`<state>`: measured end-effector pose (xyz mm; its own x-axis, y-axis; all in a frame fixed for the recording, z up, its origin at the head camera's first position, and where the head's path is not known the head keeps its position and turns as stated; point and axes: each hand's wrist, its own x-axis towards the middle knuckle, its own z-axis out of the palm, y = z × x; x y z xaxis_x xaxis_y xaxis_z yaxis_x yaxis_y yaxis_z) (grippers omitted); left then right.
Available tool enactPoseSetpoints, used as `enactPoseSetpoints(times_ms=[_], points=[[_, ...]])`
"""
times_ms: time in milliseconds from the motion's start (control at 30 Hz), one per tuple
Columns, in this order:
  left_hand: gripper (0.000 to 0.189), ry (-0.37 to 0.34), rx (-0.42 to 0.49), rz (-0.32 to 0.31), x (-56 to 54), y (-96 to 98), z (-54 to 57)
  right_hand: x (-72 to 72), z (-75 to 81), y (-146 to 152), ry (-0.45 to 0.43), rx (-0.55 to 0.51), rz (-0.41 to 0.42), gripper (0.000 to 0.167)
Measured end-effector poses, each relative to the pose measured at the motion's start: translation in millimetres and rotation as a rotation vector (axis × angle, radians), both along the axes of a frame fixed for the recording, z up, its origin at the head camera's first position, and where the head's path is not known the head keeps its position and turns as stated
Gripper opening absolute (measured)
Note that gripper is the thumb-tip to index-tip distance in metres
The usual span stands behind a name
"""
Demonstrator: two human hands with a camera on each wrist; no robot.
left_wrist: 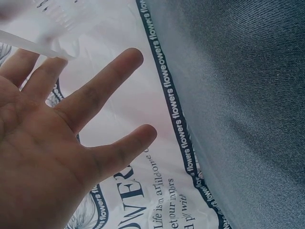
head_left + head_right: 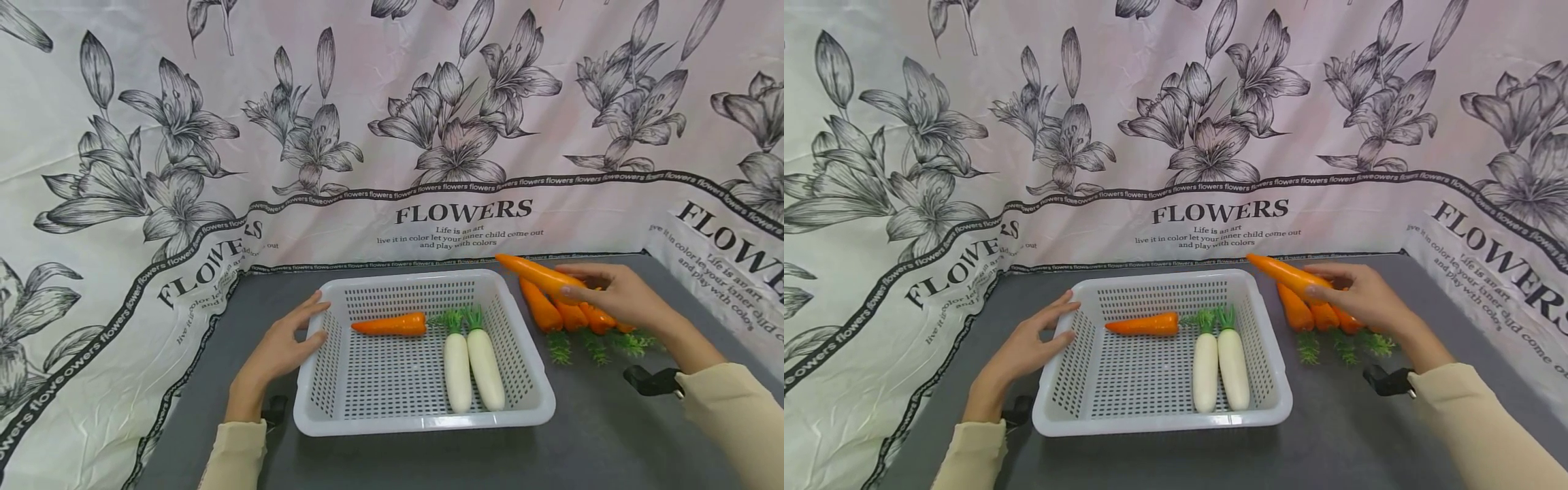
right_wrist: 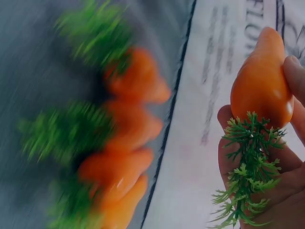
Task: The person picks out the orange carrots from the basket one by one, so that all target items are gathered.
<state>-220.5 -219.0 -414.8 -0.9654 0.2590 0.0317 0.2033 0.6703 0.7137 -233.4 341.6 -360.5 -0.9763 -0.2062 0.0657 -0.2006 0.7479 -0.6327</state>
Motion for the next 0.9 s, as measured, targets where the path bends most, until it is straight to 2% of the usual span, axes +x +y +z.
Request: enactPoseSetpoints(times_ms=[233, 400, 633, 733, 900], points=[[0.059, -0.002, 0.005, 0.003, -0.6, -0.3, 0.3, 0.5, -16.1, 57.2, 0.021, 0.010, -0.121, 0.059], [0.060, -0.005, 0.007, 0.008, -1.0, -1.5, 0.9, -0.1, -26.6, 90.4, 0.040, 0.057, -0.259, 0.065], [0.059, -0.001, 0.016, -0.004, 0.0, -1.6, 0.1, 4.4, -43.9, 115.4, 0.064, 0.129, -0.445, 0.070], [0.059, 0.009, 0.014, -0.009, 0.2, -1.7, 0.1, 5.9, -49.8, 122.6, 0.066, 0.150, -0.486, 0.071], [0.058, 0.025, -0.003, -0.007, 0.5, -1.9, 0.8, 7.3, -59.1, 130.0, 0.012, 0.211, -0.525, 0.076]])
